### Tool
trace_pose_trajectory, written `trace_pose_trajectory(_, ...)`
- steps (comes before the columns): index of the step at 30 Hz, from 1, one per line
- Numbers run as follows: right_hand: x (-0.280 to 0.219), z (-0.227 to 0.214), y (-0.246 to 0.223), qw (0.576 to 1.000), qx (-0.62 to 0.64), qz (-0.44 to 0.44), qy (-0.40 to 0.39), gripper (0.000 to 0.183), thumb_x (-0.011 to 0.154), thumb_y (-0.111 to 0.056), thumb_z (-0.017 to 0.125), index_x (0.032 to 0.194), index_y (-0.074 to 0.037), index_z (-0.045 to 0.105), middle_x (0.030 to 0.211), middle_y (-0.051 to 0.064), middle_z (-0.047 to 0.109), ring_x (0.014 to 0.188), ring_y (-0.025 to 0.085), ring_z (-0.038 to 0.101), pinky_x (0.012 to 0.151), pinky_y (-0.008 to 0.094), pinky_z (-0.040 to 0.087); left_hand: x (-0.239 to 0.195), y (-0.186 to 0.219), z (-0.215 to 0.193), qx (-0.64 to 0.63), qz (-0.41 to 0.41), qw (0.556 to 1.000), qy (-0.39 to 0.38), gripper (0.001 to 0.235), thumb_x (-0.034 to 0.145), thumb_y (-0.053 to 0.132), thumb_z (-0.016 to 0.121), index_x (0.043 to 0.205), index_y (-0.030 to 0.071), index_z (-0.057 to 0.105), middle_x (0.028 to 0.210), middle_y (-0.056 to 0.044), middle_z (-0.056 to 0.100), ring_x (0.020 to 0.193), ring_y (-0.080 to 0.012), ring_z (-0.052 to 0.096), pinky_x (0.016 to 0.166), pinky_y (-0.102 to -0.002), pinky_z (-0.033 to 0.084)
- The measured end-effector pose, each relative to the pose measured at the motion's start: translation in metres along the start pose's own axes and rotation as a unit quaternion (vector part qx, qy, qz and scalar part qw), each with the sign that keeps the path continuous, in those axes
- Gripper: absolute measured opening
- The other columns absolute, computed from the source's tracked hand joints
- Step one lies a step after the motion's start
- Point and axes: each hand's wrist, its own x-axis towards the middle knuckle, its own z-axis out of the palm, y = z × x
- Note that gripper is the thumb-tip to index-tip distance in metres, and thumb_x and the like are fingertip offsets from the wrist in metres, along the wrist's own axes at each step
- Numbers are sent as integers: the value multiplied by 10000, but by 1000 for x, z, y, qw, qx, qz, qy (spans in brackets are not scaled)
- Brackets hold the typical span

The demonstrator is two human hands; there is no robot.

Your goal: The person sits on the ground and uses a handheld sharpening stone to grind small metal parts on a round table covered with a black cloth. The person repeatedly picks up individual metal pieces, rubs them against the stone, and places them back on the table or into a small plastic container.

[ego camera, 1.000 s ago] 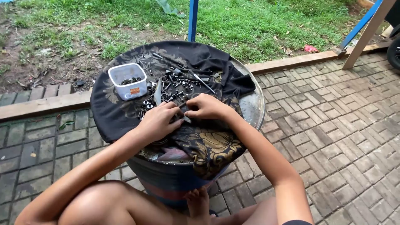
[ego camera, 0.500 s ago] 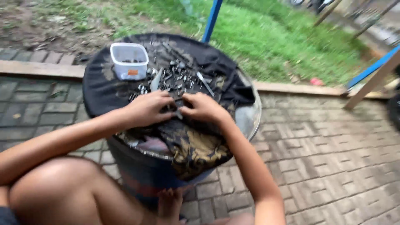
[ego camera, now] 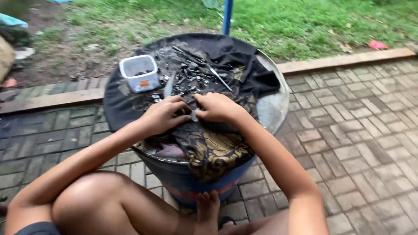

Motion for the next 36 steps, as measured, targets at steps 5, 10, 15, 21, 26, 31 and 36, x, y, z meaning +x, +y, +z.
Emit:
trace_pose_trajectory(5, -3, -5, -6, 1000, 6, 11, 2, 405, 895, -480, 604, 1017, -94, 595, 914, 239, 732, 902, 479, 720, 797, 586, 570, 2, -2, 0, 10, -8, 1000, -5, 346, 894, 420, 712, 1107, 147, 687, 1131, -55, 655, 1134, -307, 630, 879, -459, 558)
trace_pose_trajectory(10, -10, -12, -12, 1000, 10, 6, -13, 430, 908, -480, 581, 1031, -69, 601, 927, 274, 723, 930, 499, 708, 821, 594, 557, 2, -2, 5, -6, -30, 1000, 0, 380, 869, 440, 724, 1121, 157, 695, 1150, -45, 661, 1143, -297, 632, 870, -459, 565)
trace_pose_trajectory(15, -6, -9, -10, 1000, 5, 5, -8, 435, 923, -467, 577, 993, -40, 623, 914, 286, 723, 918, 509, 705, 811, 599, 557, 3, -6, 8, -5, -20, 1000, 11, 342, 883, 416, 727, 1117, 167, 706, 1154, -31, 662, 1156, -281, 630, 868, -446, 568)
trace_pose_trajectory(21, -1, -1, -8, 1000, 20, -4, 7, 369, 909, -438, 608, 914, -72, 648, 832, 245, 711, 879, 502, 697, 769, 598, 556, 0, -9, 7, -7, -16, 1000, 17, 329, 870, 417, 721, 1095, 178, 714, 1121, -26, 672, 1118, -279, 642, 858, -436, 570)
trace_pose_trajectory(26, -2, 0, -7, 999, 27, -10, 22, 360, 920, -428, 602, 869, -76, 656, 798, 258, 698, 848, 520, 687, 749, 608, 547, -1, -10, 6, 16, -4, 1000, 12, 348, 886, 447, 695, 1107, 179, 702, 1108, -30, 667, 1102, -273, 643, 849, -430, 570)
trace_pose_trajectory(31, -4, 1, -7, 999, 2, -10, 30, 344, 923, -439, 611, 859, -103, 646, 754, 254, 681, 807, 509, 691, 722, 601, 551, 0, -15, 10, 12, 9, 1000, 10, 350, 886, 428, 686, 1108, 158, 694, 1100, -52, 662, 1098, -295, 638, 842, -446, 566)
trace_pose_trajectory(36, -6, -6, -11, 999, 42, -14, 20, 284, 865, -399, 662, 921, -124, 616, 790, 256, 678, 833, 503, 684, 713, 588, 532, -4, -18, 10, 1, 40, 999, 7, 397, 858, 440, 698, 1108, 131, 697, 1089, -85, 648, 1082, -332, 624, 830, -483, 557)
